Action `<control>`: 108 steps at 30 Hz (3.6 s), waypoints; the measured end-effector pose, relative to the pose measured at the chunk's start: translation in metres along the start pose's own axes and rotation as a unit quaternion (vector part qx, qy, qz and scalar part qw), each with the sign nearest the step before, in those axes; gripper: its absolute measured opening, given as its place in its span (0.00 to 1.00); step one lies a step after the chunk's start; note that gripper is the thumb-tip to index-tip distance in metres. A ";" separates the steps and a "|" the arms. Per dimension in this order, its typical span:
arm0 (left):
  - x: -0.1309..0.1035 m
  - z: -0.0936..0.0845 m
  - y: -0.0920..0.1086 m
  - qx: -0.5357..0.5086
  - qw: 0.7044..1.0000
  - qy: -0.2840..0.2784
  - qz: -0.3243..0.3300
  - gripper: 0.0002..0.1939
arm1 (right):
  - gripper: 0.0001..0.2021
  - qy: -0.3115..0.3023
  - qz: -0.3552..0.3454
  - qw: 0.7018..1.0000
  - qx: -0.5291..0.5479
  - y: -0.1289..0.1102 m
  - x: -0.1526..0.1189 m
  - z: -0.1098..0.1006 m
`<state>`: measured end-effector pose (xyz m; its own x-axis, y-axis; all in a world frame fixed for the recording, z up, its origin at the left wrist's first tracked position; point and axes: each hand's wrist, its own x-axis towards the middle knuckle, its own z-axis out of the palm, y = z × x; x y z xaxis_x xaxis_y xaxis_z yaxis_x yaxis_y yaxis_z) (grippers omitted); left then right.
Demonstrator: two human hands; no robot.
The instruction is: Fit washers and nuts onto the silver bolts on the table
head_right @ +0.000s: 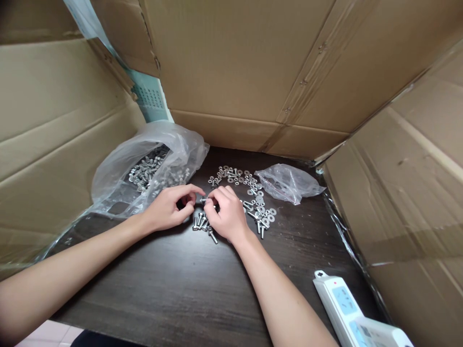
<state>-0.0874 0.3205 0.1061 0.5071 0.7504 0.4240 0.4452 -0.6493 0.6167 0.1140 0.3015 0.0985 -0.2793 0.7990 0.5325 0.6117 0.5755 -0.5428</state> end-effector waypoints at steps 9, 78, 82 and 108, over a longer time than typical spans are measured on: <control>0.000 -0.001 0.003 -0.011 1.000 0.002 -0.001 0.18 | 0.08 -0.001 0.003 1.000 -0.005 -0.001 0.000 0.000; -0.002 0.001 0.000 -0.007 1.000 0.014 -0.011 0.06 | 0.04 -0.021 -0.016 1.000 -0.011 -0.005 0.000 -0.001; -0.002 0.002 -0.001 -0.009 1.000 0.010 -0.013 0.06 | 0.05 -0.026 -0.018 0.999 -0.022 -0.005 0.000 -0.001; -0.001 0.002 -0.001 -0.011 1.000 0.015 -0.011 0.06 | 0.08 -0.035 -0.012 0.999 -0.029 -0.002 -0.001 -0.001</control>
<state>-0.0863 0.3202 0.1036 0.4751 0.7681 0.4293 0.4401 -0.6299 0.6399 0.1141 0.2995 0.0998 -0.3432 0.7967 0.4974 0.6458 0.5847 -0.4910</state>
